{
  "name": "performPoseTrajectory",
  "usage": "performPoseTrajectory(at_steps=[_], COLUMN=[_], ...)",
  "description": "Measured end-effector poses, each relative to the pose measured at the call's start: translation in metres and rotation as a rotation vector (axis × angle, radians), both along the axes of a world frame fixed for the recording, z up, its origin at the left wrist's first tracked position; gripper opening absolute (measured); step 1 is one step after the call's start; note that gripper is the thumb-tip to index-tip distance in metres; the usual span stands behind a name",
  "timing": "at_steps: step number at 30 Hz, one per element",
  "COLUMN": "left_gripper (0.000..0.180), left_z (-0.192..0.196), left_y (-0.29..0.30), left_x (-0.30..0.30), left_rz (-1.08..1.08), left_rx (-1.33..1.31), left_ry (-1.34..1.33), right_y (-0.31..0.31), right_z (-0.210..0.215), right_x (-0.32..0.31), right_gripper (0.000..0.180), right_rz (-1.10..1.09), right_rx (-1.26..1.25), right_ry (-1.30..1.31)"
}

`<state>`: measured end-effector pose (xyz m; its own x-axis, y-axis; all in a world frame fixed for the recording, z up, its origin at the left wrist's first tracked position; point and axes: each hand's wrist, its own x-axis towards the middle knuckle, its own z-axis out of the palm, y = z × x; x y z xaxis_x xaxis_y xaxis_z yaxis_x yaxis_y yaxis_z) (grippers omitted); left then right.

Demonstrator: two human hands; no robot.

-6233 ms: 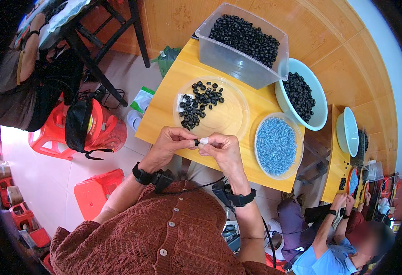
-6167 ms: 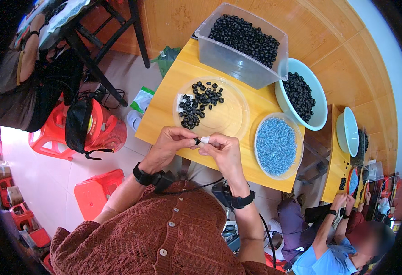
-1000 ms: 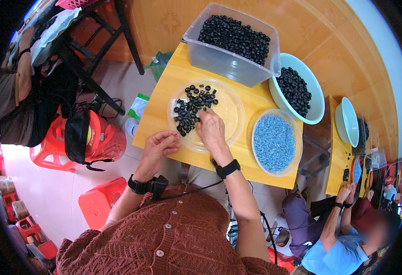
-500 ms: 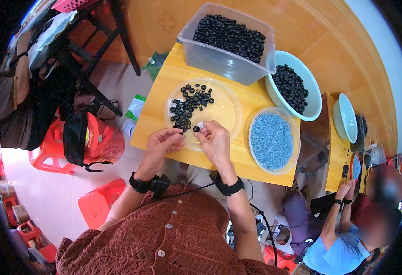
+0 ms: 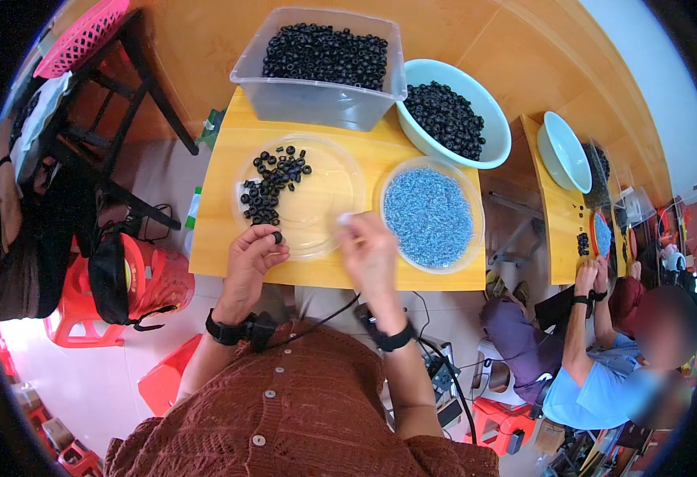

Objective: Assembling black plastic rings with small white components in a workshop environment.

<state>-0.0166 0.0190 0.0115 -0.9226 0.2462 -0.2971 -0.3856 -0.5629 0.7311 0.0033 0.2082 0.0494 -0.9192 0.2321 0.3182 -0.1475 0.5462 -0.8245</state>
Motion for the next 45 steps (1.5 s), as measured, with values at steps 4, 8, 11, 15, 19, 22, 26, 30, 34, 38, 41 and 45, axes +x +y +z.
performPoseTrajectory(at_steps=[4,8,11,15,19,22,26,30,34,38,41,45], left_gripper=[0.013,0.012,0.012,0.012,0.012,0.012,0.013,0.012,0.011,0.011,0.011,0.011], left_z=[0.003,-0.001,-0.001,0.001,-0.001,-0.001,0.001,-0.001,0.001,0.0,0.001,0.002], left_y=[0.001,0.0,0.005,0.004,0.003,0.003,0.003,0.002,0.004,0.007,0.007,0.007], left_x=[-0.001,-0.001,-0.001,0.0,0.001,0.001,0.0,0.002,0.001,0.0,0.001,0.0], left_rz=[-0.031,-0.043,-0.087,-0.097,-0.096,-0.101,-0.12,-0.11,-0.116,-0.136,-0.148,-0.146], left_rx=[0.012,-0.002,0.013,-0.002,-0.015,-0.016,-0.025,-0.015,-0.019,-0.026,-0.029,-0.027], left_ry=[0.001,-0.012,-0.019,-0.022,-0.029,-0.03,-0.027,-0.036,-0.034,-0.029,-0.044,-0.048], right_y=[0.107,0.126,0.131,0.132,0.13,0.126,0.143,0.143,0.139,0.131,0.126,0.131], right_z=[-0.027,-0.025,-0.041,-0.04,-0.037,-0.033,-0.048,-0.048,-0.042,-0.038,-0.031,-0.033], right_x=[0.008,0.019,0.019,0.014,0.013,0.009,0.006,0.005,0.004,0.002,0.002,0.001], right_gripper=[0.013,0.014,0.015,0.018,0.015,0.014,0.013,0.008,0.006,0.006,0.014,0.021], right_rz=[-0.41,-0.465,-0.419,-0.342,-0.264,-0.235,-0.278,-0.311,-0.252,-0.241,-0.193,-0.124], right_rx=[0.414,0.495,0.507,0.435,0.511,0.526,0.407,0.007,-0.378,-0.549,-0.642,-0.773], right_ry=[-0.079,-0.354,-0.315,-0.367,-0.269,-0.283,-0.234,-0.264,-0.225,-0.22,-0.193,-0.218])
